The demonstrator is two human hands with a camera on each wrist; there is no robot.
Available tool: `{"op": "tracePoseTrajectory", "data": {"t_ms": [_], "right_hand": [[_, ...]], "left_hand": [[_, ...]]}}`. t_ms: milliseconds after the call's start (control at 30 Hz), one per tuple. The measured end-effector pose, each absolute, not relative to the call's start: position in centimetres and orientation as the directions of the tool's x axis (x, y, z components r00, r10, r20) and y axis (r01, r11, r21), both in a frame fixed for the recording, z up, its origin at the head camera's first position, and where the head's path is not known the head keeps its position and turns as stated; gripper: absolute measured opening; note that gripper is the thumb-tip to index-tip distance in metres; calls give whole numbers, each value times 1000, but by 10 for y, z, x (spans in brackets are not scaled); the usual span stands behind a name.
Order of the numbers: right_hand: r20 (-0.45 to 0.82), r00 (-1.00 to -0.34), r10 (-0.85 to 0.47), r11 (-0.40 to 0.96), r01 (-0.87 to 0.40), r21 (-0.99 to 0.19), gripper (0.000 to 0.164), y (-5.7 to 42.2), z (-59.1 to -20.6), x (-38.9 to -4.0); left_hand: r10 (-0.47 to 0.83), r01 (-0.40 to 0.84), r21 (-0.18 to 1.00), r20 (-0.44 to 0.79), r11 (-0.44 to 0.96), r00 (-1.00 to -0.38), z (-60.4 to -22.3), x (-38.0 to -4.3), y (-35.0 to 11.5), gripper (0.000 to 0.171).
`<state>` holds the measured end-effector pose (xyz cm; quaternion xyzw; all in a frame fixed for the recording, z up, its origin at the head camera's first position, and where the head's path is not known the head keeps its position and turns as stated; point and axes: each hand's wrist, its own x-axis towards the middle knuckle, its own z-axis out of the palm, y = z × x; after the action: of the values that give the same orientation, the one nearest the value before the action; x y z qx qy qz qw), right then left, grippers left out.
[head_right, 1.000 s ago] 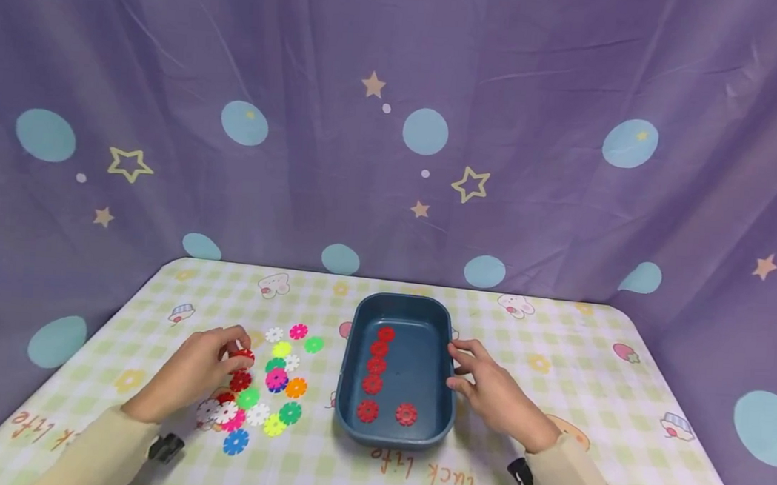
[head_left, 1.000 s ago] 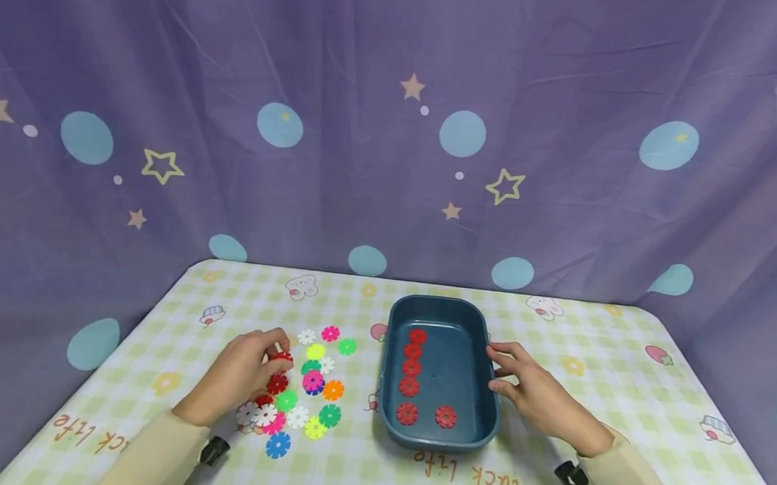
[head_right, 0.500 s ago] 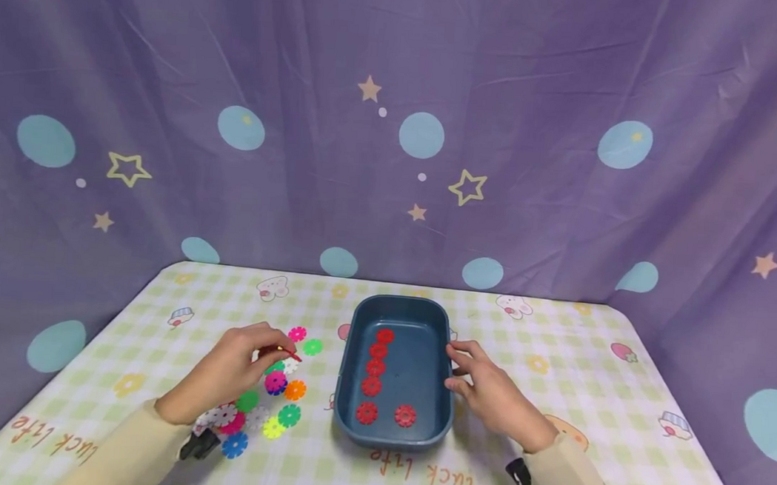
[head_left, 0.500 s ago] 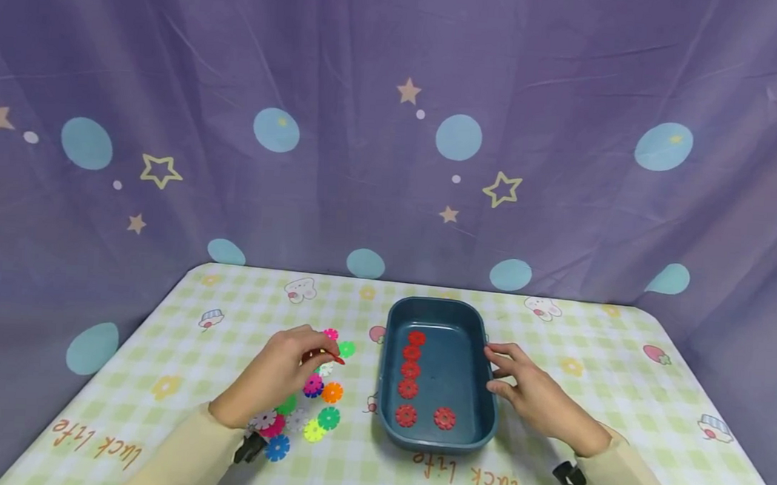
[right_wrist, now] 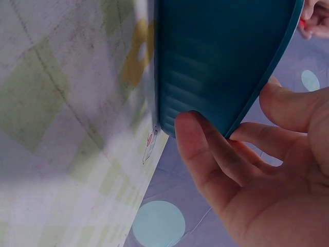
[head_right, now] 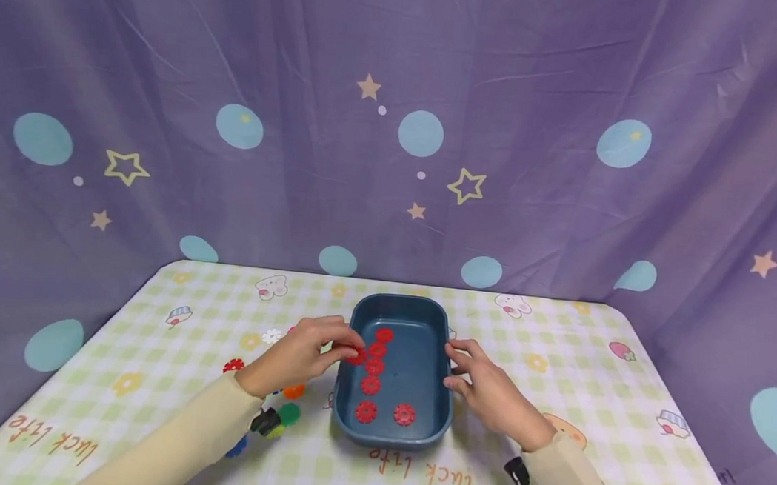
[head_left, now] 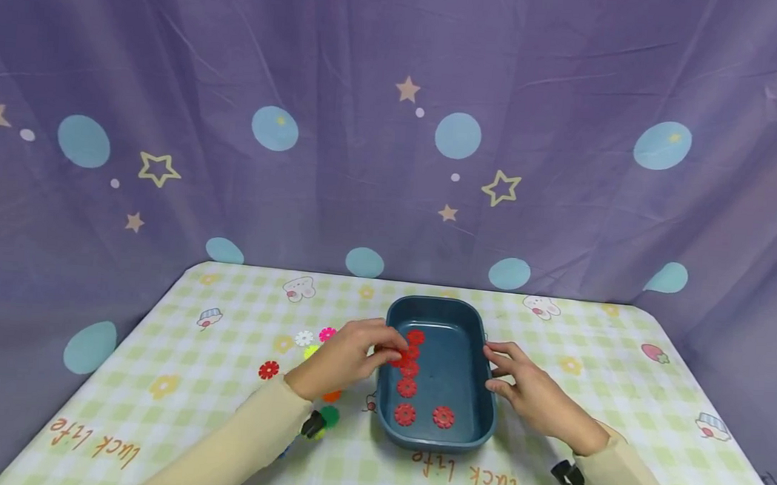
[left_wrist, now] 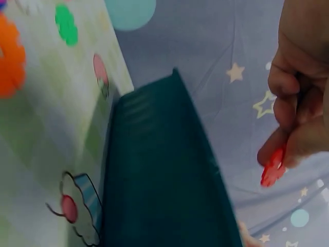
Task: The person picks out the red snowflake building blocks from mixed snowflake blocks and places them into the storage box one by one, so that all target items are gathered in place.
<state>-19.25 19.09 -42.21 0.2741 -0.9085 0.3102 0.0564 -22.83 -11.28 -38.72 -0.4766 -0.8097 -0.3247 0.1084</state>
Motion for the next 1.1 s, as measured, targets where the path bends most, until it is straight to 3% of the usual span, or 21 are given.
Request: {"op": "tracePoseTrajectory", "data": {"t_ms": [267, 367, 667, 1000, 1100], "right_hand": [[255, -849, -463, 658, -522, -543, 52, 191, -421, -193], [251, -850, -464, 660, -520, -542, 52, 191, -422, -193], [240, -848, -473, 660, -522, -540, 52, 189, -422, -194], [252, -848, -467, 655, -523, -546, 52, 190, -417, -193], [238, -852, -466, 661, -514, -547, 52, 191, -418, -192]], "left_hand": [[842, 885, 314, 314, 344, -439, -402, -246, -68, 6], [866, 889, 270, 249, 368, -434, -406, -250, -53, 6], [852, 824, 299, 61, 482, -521, -421, -253, -34, 8], [778, 785, 70, 106, 616, -620, -426, -244, -23, 23], [764, 773, 35, 130, 633, -632, -425, -242, -22, 19]]}}
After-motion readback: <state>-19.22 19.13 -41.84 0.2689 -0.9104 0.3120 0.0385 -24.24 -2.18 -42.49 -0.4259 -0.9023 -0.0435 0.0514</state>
